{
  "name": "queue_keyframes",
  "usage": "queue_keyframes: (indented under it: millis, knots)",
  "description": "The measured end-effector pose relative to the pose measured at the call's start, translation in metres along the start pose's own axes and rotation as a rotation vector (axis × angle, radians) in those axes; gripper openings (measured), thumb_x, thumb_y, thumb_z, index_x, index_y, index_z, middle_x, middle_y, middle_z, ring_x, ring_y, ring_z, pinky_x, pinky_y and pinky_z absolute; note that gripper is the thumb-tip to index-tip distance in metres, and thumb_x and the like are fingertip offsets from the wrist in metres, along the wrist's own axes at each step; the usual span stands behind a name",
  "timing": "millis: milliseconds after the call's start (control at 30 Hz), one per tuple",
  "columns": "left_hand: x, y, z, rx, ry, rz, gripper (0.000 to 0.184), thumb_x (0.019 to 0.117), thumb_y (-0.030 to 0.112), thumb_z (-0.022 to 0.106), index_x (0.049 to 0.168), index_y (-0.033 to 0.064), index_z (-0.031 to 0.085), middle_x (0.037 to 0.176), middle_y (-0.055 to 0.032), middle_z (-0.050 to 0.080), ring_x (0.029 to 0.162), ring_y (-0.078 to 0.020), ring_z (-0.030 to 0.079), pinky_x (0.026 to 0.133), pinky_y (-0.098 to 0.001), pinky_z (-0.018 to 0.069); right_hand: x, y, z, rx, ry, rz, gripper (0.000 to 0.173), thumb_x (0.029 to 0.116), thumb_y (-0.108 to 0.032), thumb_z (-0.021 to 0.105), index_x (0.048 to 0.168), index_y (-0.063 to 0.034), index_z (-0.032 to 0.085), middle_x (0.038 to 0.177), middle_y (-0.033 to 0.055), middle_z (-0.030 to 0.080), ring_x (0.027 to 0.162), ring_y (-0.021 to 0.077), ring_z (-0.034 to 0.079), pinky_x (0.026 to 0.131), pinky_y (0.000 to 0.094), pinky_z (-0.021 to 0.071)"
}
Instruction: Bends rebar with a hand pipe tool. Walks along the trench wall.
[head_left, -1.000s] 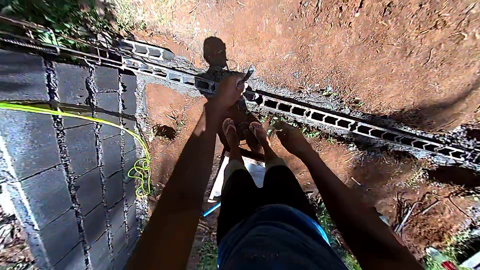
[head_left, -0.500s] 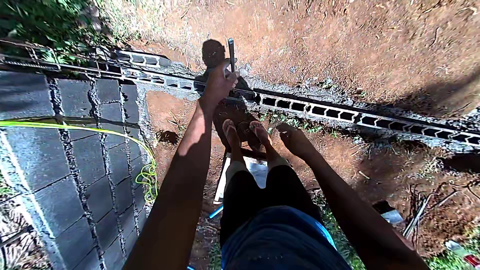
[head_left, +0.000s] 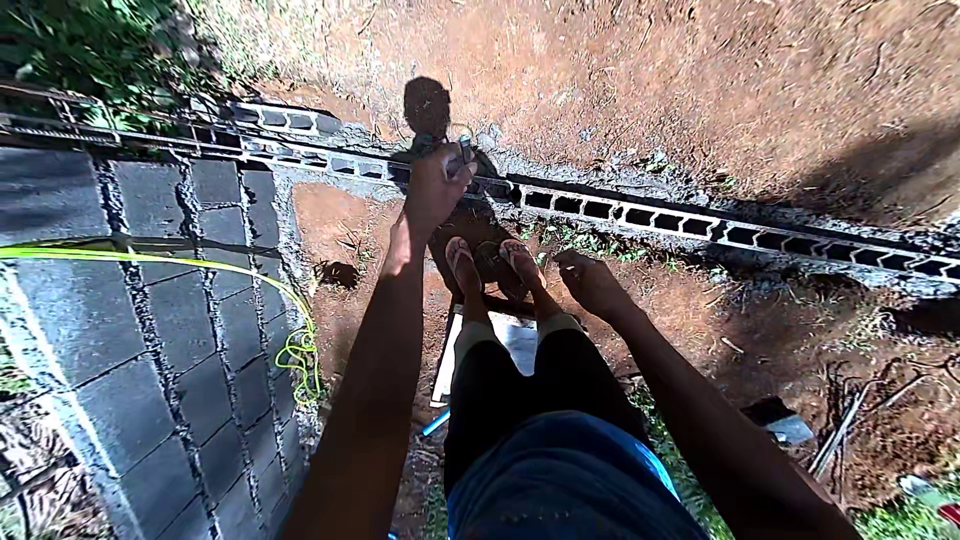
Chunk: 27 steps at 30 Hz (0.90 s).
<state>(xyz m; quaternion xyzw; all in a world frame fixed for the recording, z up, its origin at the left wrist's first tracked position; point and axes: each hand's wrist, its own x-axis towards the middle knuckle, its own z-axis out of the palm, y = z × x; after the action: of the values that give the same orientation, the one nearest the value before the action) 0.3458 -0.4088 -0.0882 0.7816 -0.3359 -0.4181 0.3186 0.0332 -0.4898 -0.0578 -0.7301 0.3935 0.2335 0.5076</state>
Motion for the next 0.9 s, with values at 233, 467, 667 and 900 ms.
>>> queue_keyframes:
  millis: [233,467,667,900]
  knots:
    - [-0.114,-0.026,0.034,0.160,0.091,-0.038,0.027,0.1053,0.022,0.058,0.128,0.0091,0.065,0.094,-0.0142,0.070,0.074,-0.0258,0.067,0.070,-0.0488,0.0575,0.007,-0.003,0.002,-0.037,-0.054,0.042,0.033,0.1074,-0.014,0.049,0.136,-0.0036,0.061,0.128,0.0204,0.068,0.114,0.0346,0.068,0.102,0.0559,0.0520]
    - [-0.165,-0.057,0.050,-0.026,0.166,-0.224,0.028,0.1057,0.021,0.058,0.131,0.0090,0.063,0.101,-0.0100,0.073,0.083,-0.0183,0.071,0.079,-0.0420,0.0595,0.014,-0.011,0.010,-0.085,-0.118,0.059,0.033,0.1074,-0.014,0.048,0.137,-0.0048,0.061,0.126,0.0216,0.068,0.114,0.0374,0.068,0.102,0.0576,0.0513]
    - [-0.184,-0.074,0.051,-0.135,0.231,-0.274,0.030,0.1039,0.018,0.060,0.131,0.0062,0.063,0.101,-0.0095,0.074,0.085,-0.0164,0.072,0.082,-0.0393,0.0605,0.018,-0.020,0.014,-0.118,-0.132,0.028,0.035,0.1076,-0.014,0.048,0.139,-0.0035,0.060,0.130,0.0205,0.067,0.120,0.0351,0.066,0.106,0.0541,0.0494]
    - [-0.203,-0.080,0.060,-0.141,0.199,-0.288,0.030,0.1042,0.017,0.057,0.131,0.0043,0.064,0.102,-0.0072,0.075,0.089,-0.0124,0.072,0.084,-0.0341,0.0593,0.019,-0.018,0.019,-0.115,-0.119,-0.003,0.033,0.1063,-0.012,0.049,0.136,-0.0026,0.062,0.128,0.0212,0.068,0.116,0.0363,0.067,0.104,0.0552,0.0508]
